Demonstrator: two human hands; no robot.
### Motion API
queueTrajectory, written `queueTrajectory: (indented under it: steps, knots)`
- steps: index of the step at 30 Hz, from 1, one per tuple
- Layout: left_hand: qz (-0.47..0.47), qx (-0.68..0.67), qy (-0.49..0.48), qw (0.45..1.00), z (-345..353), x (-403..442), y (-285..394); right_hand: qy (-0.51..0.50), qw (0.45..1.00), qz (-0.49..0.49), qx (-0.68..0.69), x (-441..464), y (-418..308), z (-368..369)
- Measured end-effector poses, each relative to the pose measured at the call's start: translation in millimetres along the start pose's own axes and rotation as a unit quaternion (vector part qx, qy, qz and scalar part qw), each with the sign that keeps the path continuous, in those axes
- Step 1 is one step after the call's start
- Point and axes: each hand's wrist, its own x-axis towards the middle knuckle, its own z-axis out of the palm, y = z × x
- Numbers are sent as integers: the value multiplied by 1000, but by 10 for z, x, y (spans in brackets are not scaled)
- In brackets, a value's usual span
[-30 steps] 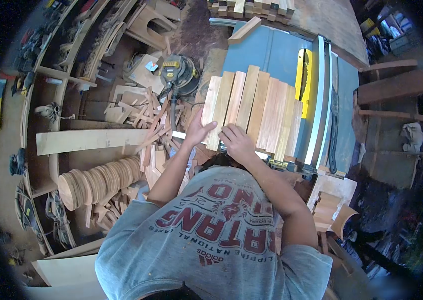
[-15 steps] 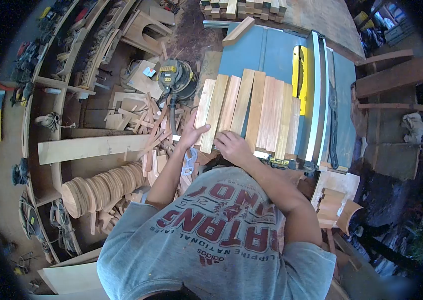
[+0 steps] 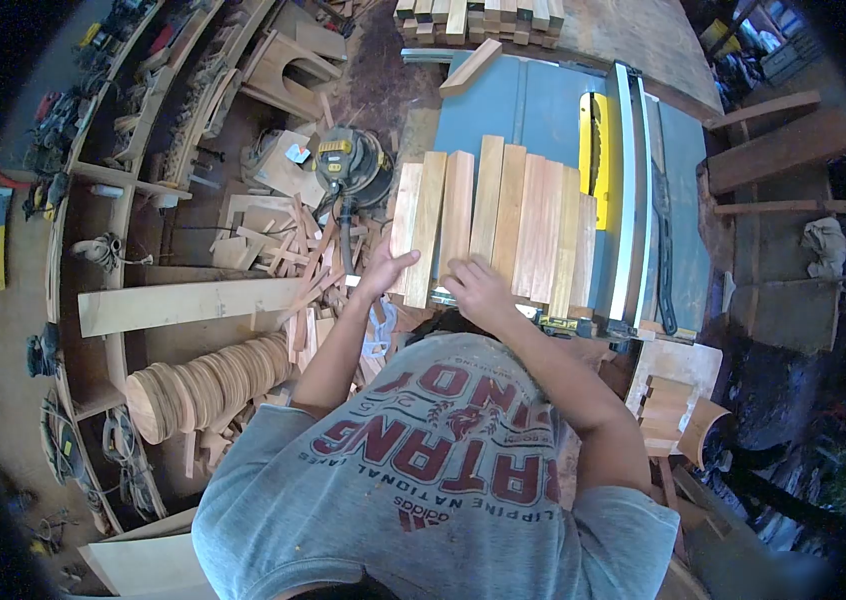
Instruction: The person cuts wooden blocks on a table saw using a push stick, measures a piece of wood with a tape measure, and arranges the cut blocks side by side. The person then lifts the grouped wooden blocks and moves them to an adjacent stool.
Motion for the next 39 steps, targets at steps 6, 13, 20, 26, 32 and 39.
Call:
queueTrajectory:
  steps: [6,13,20,26,32,39]
  knots:
    - [-15,8,-3,1000,-63,17,-50,52,998,-31,34,129,-113,193]
    - [-41,37,23,998,-126,28,-164,23,999,21,38,185,-149,83]
    - [-43,46,13,998,-119,17,-104,-51,998,-2,-22,19,1,4]
    - [-53,35,-2,998,-151,32,-135,18,998,51,-35,-108,-68,16]
    - [-5,84,27,996,-159,113,-227,106,994,31,21,-181,-20,189]
    - [53,151,71,985,-43,152,-190,39,995,82,50,-158,-20,-69]
